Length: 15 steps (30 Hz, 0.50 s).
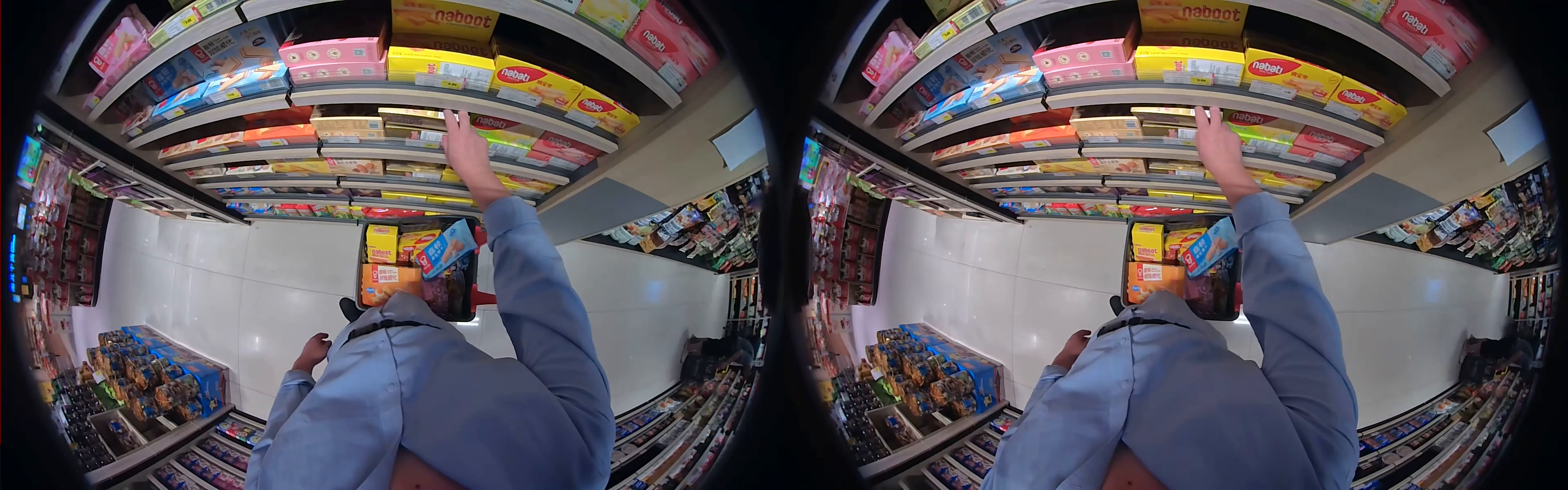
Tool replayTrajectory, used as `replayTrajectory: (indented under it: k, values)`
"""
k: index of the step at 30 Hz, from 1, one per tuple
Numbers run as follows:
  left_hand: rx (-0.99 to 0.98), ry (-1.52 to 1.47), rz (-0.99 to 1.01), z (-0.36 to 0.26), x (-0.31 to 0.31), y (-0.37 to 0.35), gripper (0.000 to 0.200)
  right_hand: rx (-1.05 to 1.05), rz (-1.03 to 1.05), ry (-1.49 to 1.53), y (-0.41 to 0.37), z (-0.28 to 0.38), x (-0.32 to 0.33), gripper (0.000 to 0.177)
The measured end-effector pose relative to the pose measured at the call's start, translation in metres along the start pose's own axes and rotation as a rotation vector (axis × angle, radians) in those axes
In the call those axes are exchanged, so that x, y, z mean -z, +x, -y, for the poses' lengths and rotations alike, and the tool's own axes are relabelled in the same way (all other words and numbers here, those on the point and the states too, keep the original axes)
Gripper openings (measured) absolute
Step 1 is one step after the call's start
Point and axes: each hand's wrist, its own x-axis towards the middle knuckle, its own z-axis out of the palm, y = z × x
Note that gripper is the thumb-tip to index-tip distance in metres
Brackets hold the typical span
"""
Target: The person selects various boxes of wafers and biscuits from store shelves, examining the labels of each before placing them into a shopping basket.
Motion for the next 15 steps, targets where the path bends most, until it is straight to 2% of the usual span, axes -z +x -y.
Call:
replayTrajectory:
  k: [2,5,8,11,15]
  values:
    - [0.005,-0.004,0.002,0.005,-0.003,0.002,0.050,0.030,-0.023,-0.024,-0.003,0.002,0.010,0.048]
    - [0.022,0.020,-0.009,0.002,-0.004,0.001,0.050,0.026,0.006,-0.041,-0.008,0.003,0.005,0.061]
    - [0.029,0.044,-0.013,-0.006,-0.001,-0.009,0.051,0.074,-0.026,-0.034,-0.013,0.000,0.005,0.065]
    - [0.024,0.068,-0.012,-0.011,0.001,-0.014,0.051,0.050,0.019,-0.018,-0.014,-0.009,-0.008,0.065]
    - [0.021,0.066,-0.004,-0.011,0.001,-0.016,0.051,0.111,0.089,-0.131,-0.010,-0.014,0.006,0.061]
